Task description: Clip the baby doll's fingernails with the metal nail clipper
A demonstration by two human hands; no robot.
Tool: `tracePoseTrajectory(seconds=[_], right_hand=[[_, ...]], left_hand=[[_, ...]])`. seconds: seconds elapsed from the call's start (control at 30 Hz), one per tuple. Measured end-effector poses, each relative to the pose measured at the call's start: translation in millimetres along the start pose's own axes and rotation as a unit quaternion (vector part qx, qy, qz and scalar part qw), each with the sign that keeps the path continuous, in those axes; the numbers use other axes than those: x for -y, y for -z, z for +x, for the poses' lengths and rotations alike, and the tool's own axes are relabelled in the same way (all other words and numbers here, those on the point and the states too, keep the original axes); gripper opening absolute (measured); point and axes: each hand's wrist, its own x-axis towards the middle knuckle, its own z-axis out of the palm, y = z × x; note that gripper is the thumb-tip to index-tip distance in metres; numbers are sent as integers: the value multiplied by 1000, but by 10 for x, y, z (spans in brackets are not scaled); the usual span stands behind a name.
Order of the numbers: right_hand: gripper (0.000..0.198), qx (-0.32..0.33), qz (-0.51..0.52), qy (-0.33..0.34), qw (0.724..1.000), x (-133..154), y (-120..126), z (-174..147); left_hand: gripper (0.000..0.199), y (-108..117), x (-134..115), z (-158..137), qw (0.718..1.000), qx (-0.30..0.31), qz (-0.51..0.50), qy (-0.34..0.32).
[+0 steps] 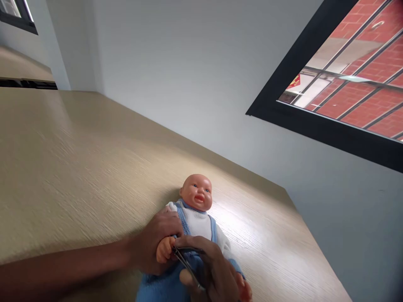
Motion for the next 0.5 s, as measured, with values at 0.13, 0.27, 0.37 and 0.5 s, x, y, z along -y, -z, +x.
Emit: tracePoseTrajectory(seconds=[0.13,0.27,0.37,0.5], right_hand=[[30,1,-53,3,999,-8,23,-2],[31,32,86,45,995,-9,11,101],[25,42,59,88,993,-55,8,149],[19,11,-49,113,992,-108,51,99]], left_hand=[[18,-26,10,5,1000,-16,-26,-2],[18,-44,-7,18,999,-37,-34,-19],[16,-3,-74,49,999,-29,-20,-11],[15,47,-152,86,999,-28,-13,-12]])
